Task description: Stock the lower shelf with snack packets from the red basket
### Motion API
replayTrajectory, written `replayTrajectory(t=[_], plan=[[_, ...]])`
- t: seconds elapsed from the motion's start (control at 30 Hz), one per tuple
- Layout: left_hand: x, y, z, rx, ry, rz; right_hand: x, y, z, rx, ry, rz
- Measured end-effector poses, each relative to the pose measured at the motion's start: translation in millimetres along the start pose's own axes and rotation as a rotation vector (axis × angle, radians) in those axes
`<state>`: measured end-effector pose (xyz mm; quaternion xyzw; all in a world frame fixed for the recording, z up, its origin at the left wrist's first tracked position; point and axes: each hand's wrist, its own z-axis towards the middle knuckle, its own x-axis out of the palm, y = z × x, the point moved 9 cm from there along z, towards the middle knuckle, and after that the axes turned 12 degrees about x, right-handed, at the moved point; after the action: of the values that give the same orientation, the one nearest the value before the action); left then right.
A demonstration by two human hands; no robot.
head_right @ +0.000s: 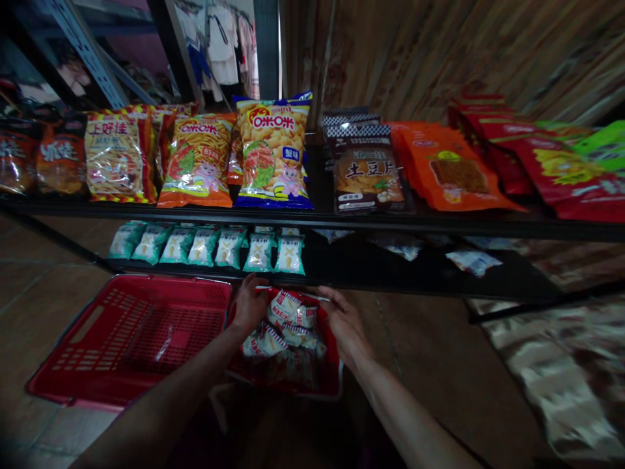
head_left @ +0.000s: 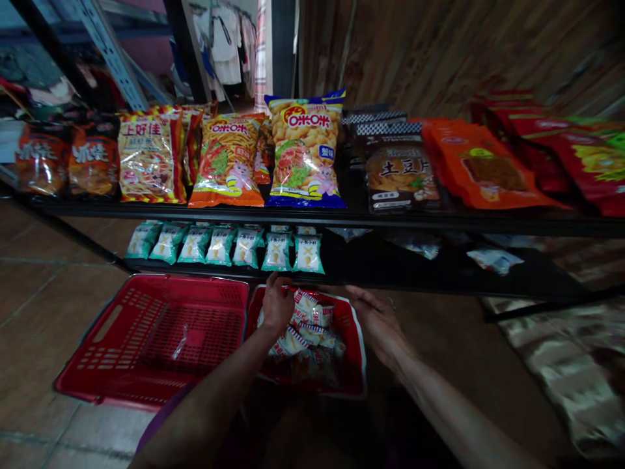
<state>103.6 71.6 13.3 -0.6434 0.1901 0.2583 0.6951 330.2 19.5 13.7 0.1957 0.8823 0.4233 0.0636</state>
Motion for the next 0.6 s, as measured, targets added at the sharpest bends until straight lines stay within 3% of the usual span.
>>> replayTrajectory(t=[0.17, 0.4, 0.6], plan=[[3.3, -6, 4, 0.078, 0.009, 0.033, -8, 13, -3, -0.086, -0.055, -0.130], [18.2, -8, 0, 0.222, 0.067, 0.089, -26, 11, -10, 0.048, -0.071, -0.102], [9.7, -4, -2, 0.281, 0.058, 0.134, -23, 21, -11, 0.040, -0.085, -0.095]])
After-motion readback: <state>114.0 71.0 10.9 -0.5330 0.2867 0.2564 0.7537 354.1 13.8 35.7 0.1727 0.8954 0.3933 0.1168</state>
